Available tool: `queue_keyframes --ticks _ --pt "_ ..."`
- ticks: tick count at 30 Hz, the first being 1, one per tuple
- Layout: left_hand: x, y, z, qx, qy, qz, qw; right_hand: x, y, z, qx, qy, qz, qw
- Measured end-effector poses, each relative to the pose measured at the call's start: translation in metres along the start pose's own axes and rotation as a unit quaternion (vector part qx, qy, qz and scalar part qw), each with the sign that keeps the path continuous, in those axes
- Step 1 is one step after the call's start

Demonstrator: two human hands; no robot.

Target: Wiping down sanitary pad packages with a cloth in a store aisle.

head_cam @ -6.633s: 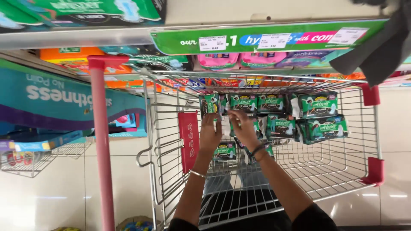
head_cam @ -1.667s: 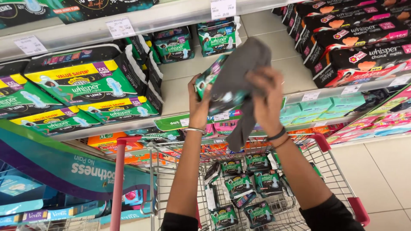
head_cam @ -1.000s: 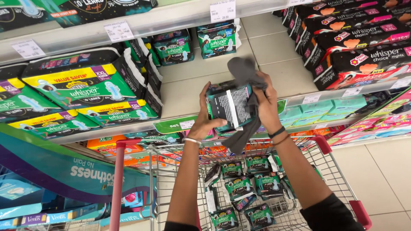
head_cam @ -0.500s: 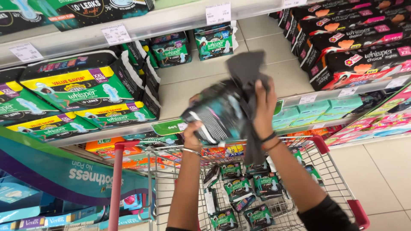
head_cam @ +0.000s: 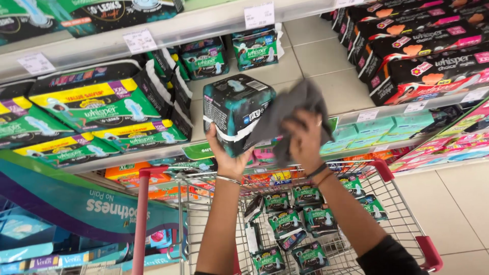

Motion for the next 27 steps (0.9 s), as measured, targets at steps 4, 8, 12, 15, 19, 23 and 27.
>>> queue_keyframes --ticks 4,8,12,15,19,23,27 --pt "0.006 -0.021 -0.002 -0.013 0.013 0.09 0.996 -0.036 0.005 0.02 -0.066 -0.034 0.007 0.997" --pt "-0.009 0.008 -0.021 -0.009 -0.026 -0.017 0.999 -0.029 -0.009 0.014 -0.057 0.153 0.121 0.979" --pt "-0.04 0.055 -0.055 -0.222 -0.221 -0.108 0.943 -0.057 -0.041 -0.034 0.158 0.277 0.242 0.917" --pt "0.002 -0.008 -0.074 -0.54 -0.509 -0.178 0.646 -0.083 -0.049 -0.076 0.162 0.214 0.23 0.935" --pt "0.002 -0.005 -0.068 -0.64 -0.591 -0.226 0.436 -0.077 -0.074 -0.118 0.15 0.149 0.236 0.949" --pt "-0.001 0.001 -0.069 -0.702 -0.557 -0.258 0.362 -0.081 -0.083 -0.066 0.156 0.123 0.252 0.947" --pt "-0.005 0.012 -0.071 -0.724 -0.568 -0.161 0.357 -0.059 -0.112 0.012 -0.141 -0.082 0.33 0.93"
Point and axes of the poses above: each hand's wrist, its own x-axis away from the middle knuckle, its own y-axis out of the back of the hand, z = x × y, the point moved 7 cm from there along -x, towards the middle knuckle, and after that the axes turned 12 degrees about -z, right-handed, at the moved point
